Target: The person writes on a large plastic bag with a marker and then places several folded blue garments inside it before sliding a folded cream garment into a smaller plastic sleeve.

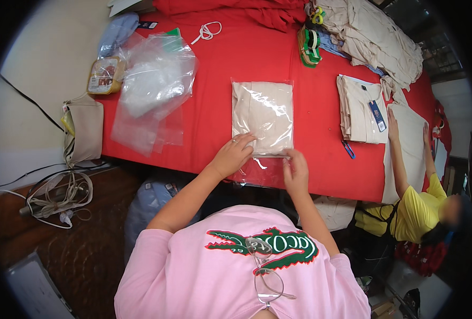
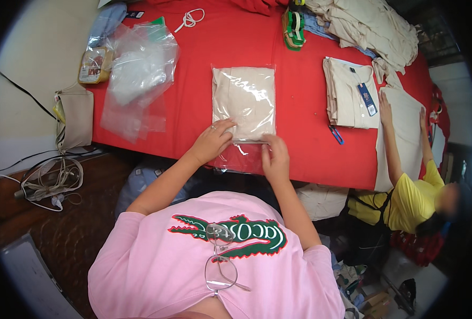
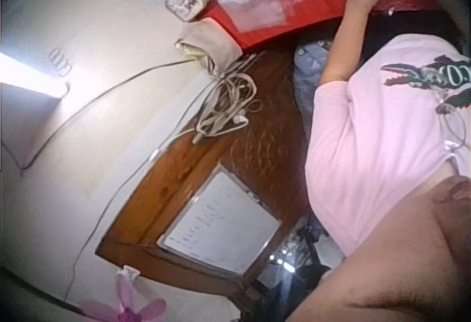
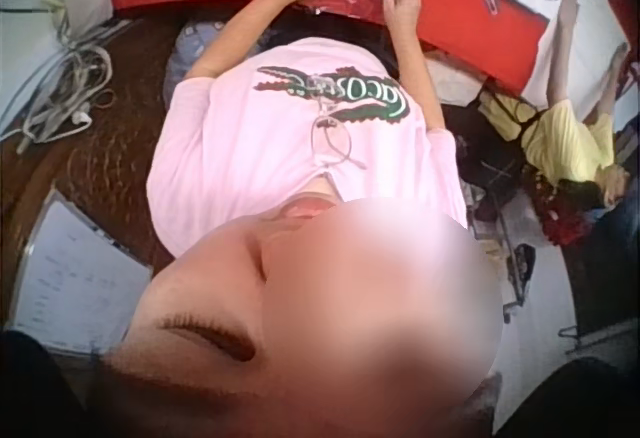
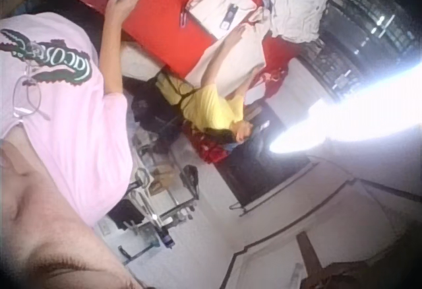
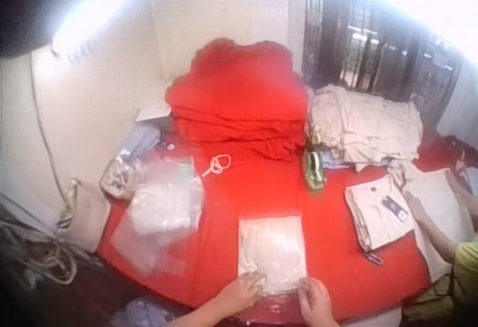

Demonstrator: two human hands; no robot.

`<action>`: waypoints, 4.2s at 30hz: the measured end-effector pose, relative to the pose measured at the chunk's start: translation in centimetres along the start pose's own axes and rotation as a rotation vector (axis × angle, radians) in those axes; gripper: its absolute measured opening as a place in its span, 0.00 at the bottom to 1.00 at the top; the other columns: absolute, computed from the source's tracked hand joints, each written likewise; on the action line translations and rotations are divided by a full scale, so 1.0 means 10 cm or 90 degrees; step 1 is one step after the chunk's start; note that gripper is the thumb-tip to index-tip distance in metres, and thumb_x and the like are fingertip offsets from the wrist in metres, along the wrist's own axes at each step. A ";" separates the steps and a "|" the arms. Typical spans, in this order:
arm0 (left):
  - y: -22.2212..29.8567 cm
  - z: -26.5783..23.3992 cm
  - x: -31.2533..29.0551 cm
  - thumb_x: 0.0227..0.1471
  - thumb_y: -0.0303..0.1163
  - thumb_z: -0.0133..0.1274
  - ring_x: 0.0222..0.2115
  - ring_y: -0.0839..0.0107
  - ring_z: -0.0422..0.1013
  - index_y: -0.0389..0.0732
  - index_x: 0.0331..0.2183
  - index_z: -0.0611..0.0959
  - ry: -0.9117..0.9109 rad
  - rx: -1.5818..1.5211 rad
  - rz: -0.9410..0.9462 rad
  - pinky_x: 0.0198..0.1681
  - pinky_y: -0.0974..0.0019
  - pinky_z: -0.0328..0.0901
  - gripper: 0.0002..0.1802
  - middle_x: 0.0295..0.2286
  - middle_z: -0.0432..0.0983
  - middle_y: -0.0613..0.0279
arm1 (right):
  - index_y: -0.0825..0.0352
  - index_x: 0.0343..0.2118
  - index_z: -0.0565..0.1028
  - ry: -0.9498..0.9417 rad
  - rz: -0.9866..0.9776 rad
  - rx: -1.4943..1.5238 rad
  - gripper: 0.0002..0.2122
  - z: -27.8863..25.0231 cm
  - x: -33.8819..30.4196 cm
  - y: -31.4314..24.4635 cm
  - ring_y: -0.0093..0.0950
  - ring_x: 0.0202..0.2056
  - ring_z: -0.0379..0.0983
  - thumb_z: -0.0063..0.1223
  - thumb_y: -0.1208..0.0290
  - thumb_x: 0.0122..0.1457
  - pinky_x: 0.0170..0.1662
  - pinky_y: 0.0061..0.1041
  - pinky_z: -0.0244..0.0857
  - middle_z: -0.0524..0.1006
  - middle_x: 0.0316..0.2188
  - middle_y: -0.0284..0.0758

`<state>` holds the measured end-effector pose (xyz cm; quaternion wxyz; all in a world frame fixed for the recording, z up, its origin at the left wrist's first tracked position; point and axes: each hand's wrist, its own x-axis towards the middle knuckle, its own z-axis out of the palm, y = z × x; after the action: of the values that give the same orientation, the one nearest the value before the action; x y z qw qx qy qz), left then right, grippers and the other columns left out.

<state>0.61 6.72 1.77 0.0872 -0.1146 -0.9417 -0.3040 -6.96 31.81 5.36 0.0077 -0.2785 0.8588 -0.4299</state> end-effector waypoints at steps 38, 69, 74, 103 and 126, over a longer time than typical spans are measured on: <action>-0.22 0.00 1.84 0.58 0.20 0.45 0.69 0.41 0.51 0.55 0.67 0.69 -0.318 0.218 -0.254 0.63 0.49 0.66 0.37 0.70 0.47 0.47 | 0.73 0.64 0.65 -0.160 -0.151 -0.254 0.28 0.98 0.44 0.08 0.50 0.68 0.56 0.49 0.60 0.67 0.72 0.50 0.45 0.64 0.65 0.52; 0.32 0.50 0.17 0.57 0.46 0.58 0.71 0.52 0.45 0.42 0.67 0.64 -0.078 0.131 0.054 0.72 0.42 0.40 0.42 0.70 0.49 0.49 | 0.64 0.56 0.75 -0.179 -0.065 -0.119 0.23 -0.20 -1.02 -0.07 0.37 0.60 0.70 0.58 0.74 0.54 0.67 0.48 0.52 0.76 0.56 0.40; 0.36 0.13 -0.50 0.56 0.57 0.57 0.72 0.52 0.41 0.39 0.69 0.58 -0.241 0.061 0.113 0.73 0.45 0.36 0.52 0.71 0.45 0.49 | 0.60 0.64 0.68 -0.068 -0.052 -0.304 0.32 -0.73 -0.95 0.17 0.39 0.66 0.64 0.54 0.79 0.53 0.66 0.43 0.55 0.67 0.66 0.41; -0.23 0.36 0.30 0.56 0.61 0.53 0.72 0.48 0.42 0.67 0.70 0.60 -0.037 0.300 0.062 0.69 0.30 0.42 0.44 0.72 0.42 0.53 | 0.66 0.54 0.76 -0.084 -0.105 -0.196 0.18 0.21 -0.52 0.04 0.41 0.53 0.74 0.57 0.74 0.59 0.59 0.41 0.64 0.77 0.55 0.42; -0.22 0.44 0.69 0.59 0.65 0.47 0.72 0.55 0.43 0.64 0.70 0.60 -0.033 0.240 0.105 0.72 0.40 0.39 0.42 0.72 0.44 0.58 | 0.70 0.44 0.77 -0.172 -0.340 -0.213 0.14 0.75 -0.33 -0.16 0.37 0.42 0.73 0.52 0.74 0.53 0.46 0.35 0.68 0.75 0.39 0.39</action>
<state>-7.04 8.72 -1.33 0.1076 -0.1807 -0.9713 -0.1115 -1.49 27.14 1.02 -0.0376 -0.5455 0.8054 -0.2289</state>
